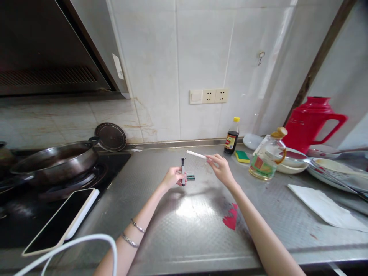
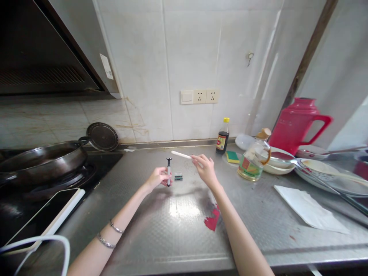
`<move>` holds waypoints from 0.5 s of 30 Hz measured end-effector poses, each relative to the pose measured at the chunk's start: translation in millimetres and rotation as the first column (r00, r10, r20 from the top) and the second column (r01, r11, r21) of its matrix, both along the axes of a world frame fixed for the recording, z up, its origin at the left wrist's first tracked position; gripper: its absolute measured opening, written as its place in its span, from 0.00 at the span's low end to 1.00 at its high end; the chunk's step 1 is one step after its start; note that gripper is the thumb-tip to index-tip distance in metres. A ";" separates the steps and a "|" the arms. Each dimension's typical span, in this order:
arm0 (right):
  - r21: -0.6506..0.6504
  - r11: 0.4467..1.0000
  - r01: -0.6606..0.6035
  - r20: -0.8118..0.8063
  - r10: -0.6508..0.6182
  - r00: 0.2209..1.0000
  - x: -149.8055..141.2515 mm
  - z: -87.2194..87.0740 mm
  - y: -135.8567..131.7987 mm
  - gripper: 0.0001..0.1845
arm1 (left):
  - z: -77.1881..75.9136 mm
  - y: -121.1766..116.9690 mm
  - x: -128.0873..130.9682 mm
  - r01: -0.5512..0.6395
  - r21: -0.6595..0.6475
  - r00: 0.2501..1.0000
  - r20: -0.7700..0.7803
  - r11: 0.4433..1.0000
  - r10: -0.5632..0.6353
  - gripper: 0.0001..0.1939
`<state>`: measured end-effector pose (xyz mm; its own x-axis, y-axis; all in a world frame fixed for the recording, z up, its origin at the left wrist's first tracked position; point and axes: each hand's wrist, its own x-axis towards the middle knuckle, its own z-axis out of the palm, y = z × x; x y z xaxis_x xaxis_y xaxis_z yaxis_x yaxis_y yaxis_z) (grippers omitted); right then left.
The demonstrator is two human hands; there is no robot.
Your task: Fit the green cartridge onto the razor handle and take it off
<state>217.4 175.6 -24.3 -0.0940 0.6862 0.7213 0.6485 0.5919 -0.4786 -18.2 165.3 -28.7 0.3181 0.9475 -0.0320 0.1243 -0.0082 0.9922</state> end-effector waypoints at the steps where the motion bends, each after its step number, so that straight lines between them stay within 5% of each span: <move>1: -0.013 1.000 -0.026 0.000 0.026 1.000 0.0 -0.6 0.5 0.14 | 0.2 -0.3 0.2 0.001 -0.002 1.000 0.000 1.000 -0.001 0.09; 5: -0.054 0.992 -0.115 -0.010 0.114 0.993 -0.4 -1.5 1.0 0.14 | 1.8 -1.8 1.0 0.010 -0.022 1.000 0.009 1.000 -0.009 0.10; 15: -0.034 0.996 -0.082 0.038 0.083 0.996 -10.8 -8.2 0.3 0.18 | 6.1 -7.7 5.5 0.054 -0.086 0.997 0.061 0.995 -0.049 0.11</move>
<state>206.5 175.9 -32.5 -0.1794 0.6976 0.6936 0.6168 0.6291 -0.4731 -12.7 157.5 -22.6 0.3704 0.9241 -0.0936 0.0670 0.0739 0.9950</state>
